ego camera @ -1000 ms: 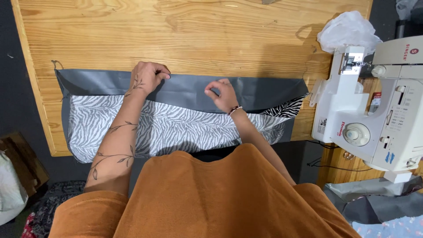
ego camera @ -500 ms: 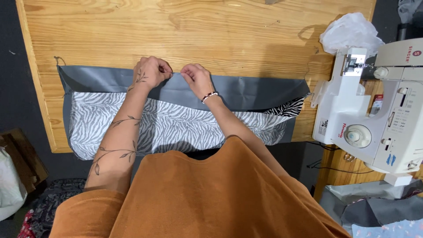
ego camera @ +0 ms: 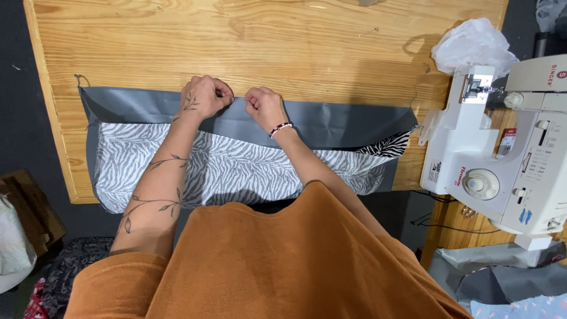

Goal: The person pins a dark gray fabric to a zebra-print fabric on a wooden table. They then move to a second table, place the pinned fabric on a floral patterned fabric, and pick up a small object from the table.

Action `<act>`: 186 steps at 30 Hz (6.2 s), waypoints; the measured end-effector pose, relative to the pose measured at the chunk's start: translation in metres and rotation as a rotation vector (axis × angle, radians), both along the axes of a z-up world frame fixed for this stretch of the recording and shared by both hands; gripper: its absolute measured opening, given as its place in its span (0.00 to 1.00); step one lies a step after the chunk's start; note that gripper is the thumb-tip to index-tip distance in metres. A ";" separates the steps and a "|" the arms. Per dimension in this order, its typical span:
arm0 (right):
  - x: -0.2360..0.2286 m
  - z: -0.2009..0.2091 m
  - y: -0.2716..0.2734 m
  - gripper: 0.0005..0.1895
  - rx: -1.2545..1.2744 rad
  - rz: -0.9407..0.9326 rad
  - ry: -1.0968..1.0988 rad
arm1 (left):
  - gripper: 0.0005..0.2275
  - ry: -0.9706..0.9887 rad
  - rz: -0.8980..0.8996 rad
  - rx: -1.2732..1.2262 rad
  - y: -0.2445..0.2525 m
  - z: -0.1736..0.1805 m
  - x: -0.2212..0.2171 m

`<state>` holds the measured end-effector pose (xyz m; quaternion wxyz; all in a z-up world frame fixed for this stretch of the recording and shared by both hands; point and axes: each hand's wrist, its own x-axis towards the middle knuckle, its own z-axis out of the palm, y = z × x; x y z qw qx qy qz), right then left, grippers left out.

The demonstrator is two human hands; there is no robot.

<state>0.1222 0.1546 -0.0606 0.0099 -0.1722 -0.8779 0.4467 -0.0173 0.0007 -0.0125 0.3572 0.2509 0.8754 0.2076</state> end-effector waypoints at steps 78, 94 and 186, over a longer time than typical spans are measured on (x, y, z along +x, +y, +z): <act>-0.012 -0.008 -0.001 0.08 -0.516 -0.144 0.104 | 0.51 0.622 0.409 -0.035 -0.172 -0.013 0.016; 0.008 0.001 -0.054 0.05 0.208 0.062 -0.004 | 0.12 0.666 0.523 0.084 -0.239 -0.082 -0.048; -0.188 -0.013 -0.238 0.03 0.027 0.184 -0.116 | 0.05 0.358 0.700 0.277 -0.232 -0.009 -0.067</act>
